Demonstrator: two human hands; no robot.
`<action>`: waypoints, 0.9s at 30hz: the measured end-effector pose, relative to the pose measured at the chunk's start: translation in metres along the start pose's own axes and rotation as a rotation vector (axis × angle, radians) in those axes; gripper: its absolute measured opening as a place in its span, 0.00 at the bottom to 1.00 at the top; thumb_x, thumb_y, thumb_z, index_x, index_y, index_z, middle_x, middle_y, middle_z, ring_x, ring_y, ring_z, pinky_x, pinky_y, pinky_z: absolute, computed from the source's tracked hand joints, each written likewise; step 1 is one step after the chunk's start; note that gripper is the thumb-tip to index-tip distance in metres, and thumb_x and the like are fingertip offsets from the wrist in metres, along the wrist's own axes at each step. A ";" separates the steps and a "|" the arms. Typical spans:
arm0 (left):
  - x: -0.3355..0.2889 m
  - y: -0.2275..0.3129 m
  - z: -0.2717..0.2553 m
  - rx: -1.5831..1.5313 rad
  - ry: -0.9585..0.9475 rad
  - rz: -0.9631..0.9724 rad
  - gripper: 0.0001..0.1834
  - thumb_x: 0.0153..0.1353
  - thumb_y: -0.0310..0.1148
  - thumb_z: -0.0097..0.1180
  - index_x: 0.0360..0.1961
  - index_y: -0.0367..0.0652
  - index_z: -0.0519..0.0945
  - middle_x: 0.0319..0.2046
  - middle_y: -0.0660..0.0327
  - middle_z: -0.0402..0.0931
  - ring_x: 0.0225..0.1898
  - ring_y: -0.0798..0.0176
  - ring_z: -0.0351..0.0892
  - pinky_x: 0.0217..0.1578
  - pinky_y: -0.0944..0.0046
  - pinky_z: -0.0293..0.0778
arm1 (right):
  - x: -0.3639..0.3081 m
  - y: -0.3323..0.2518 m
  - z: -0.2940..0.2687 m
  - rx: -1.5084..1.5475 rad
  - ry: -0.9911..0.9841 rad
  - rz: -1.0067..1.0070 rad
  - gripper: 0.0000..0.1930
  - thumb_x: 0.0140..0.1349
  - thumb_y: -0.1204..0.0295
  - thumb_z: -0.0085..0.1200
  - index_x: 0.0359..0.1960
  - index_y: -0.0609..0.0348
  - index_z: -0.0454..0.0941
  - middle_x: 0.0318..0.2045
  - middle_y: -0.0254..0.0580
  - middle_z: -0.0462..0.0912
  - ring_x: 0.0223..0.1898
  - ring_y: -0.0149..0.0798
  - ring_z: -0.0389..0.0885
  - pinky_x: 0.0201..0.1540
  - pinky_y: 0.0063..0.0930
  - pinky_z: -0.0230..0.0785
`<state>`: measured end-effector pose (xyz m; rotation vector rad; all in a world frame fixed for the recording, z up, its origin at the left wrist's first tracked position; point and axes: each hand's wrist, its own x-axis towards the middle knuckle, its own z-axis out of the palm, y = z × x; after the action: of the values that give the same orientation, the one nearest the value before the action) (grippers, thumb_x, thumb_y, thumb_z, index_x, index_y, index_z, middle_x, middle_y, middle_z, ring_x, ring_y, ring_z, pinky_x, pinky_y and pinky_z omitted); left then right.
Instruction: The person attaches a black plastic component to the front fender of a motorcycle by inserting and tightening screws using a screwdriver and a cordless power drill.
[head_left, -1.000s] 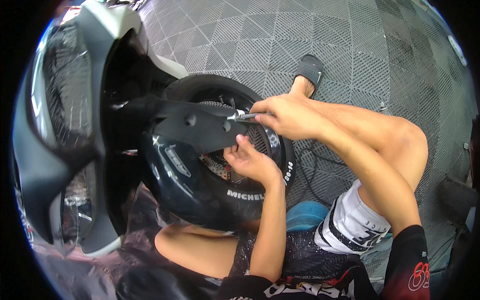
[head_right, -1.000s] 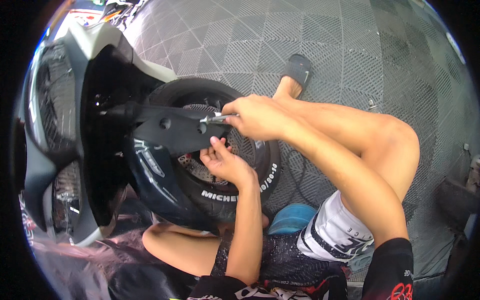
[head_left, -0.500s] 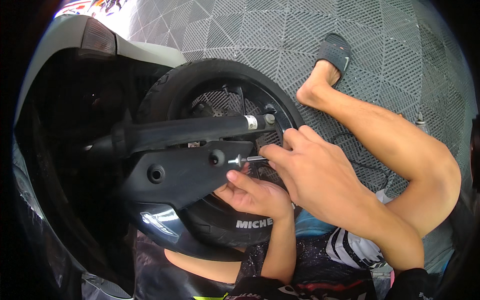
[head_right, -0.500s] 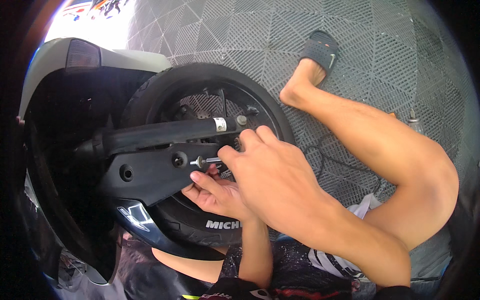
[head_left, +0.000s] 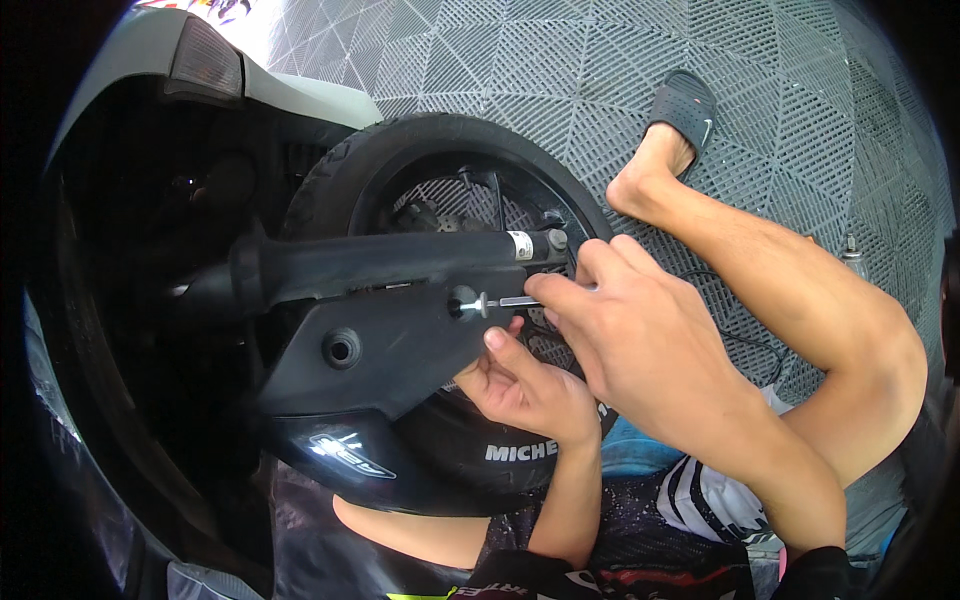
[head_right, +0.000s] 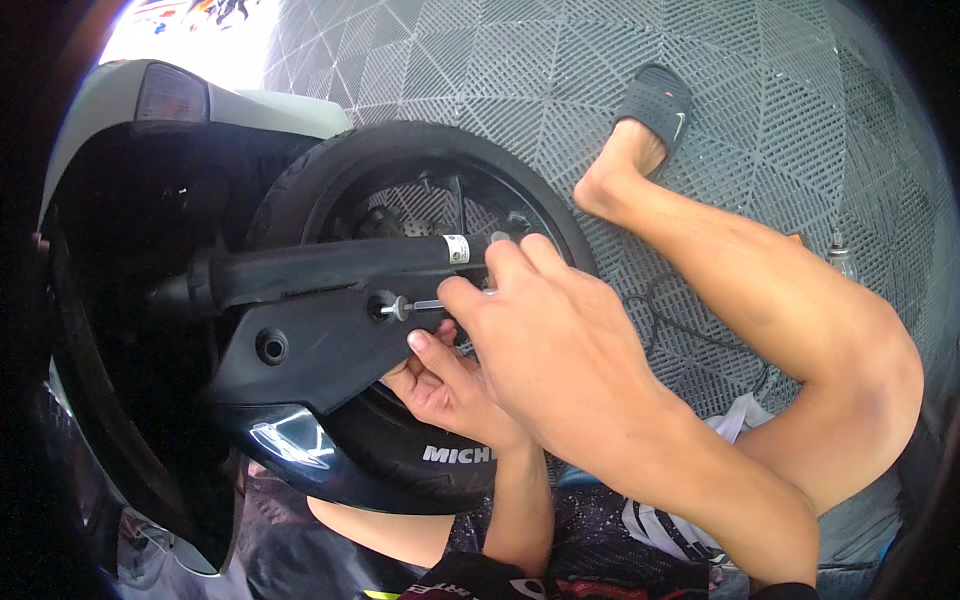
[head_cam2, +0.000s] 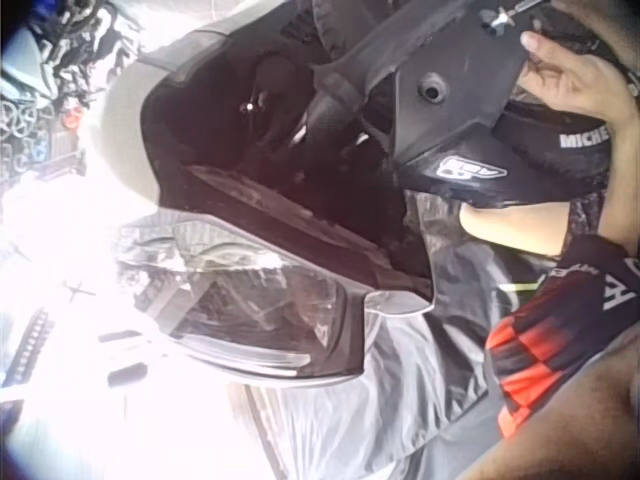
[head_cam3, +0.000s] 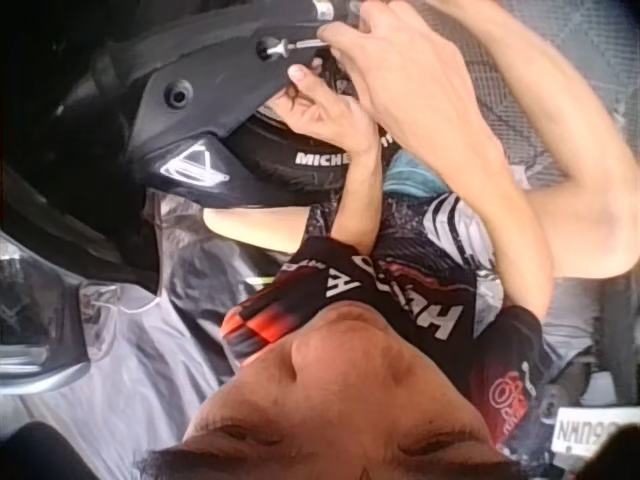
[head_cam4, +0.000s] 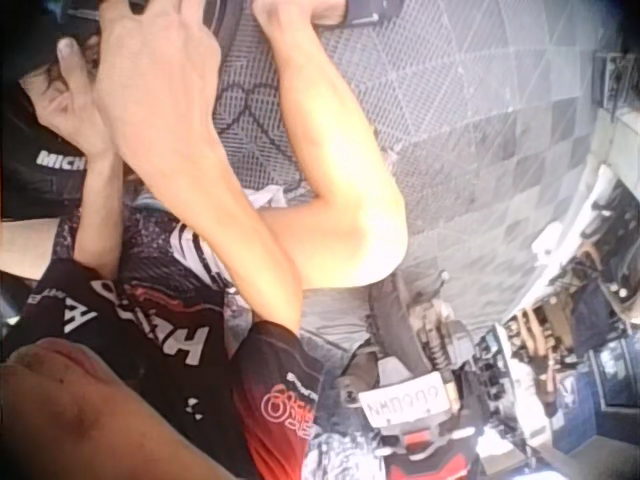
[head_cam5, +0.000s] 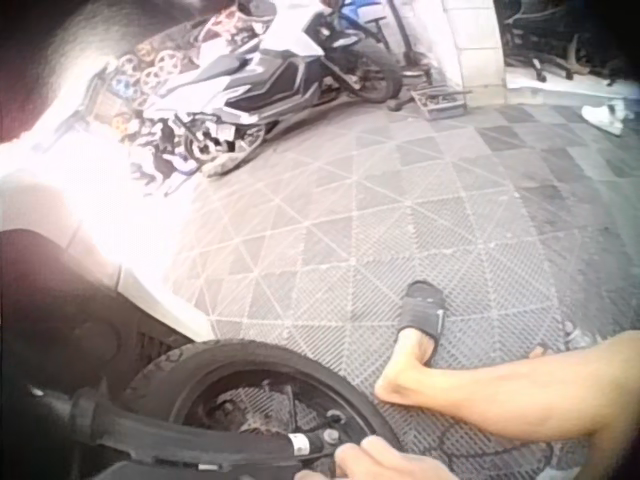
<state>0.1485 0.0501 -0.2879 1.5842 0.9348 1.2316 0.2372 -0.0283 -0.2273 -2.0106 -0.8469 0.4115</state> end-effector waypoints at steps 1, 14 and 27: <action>0.000 0.001 -0.002 0.036 -0.029 -0.038 0.11 0.74 0.28 0.48 0.51 0.30 0.71 0.45 0.52 0.79 0.40 0.67 0.78 0.41 0.69 0.75 | 0.001 -0.002 0.001 -0.026 0.000 -0.009 0.14 0.57 0.73 0.60 0.46 0.58 0.83 0.31 0.41 0.75 0.37 0.44 0.75 0.36 0.37 0.71; 0.013 0.020 -0.009 0.083 -0.179 -0.138 0.09 0.74 0.28 0.49 0.49 0.34 0.73 0.41 0.58 0.77 0.34 0.73 0.72 0.34 0.71 0.68 | 0.007 -0.012 -0.005 -0.178 0.046 -0.042 0.16 0.53 0.75 0.59 0.45 0.59 0.84 0.30 0.41 0.73 0.36 0.42 0.75 0.34 0.33 0.71; 0.012 0.020 -0.005 0.062 -0.145 -0.118 0.09 0.74 0.27 0.48 0.49 0.34 0.73 0.46 0.55 0.76 0.40 0.69 0.74 0.40 0.68 0.72 | 0.024 -0.019 -0.008 -0.278 0.052 -0.136 0.16 0.48 0.70 0.62 0.41 0.61 0.84 0.31 0.38 0.72 0.37 0.40 0.74 0.35 0.30 0.69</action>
<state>0.1468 0.0559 -0.2649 1.6197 0.9666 1.0017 0.2515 -0.0092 -0.2065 -2.1891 -1.0484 0.1700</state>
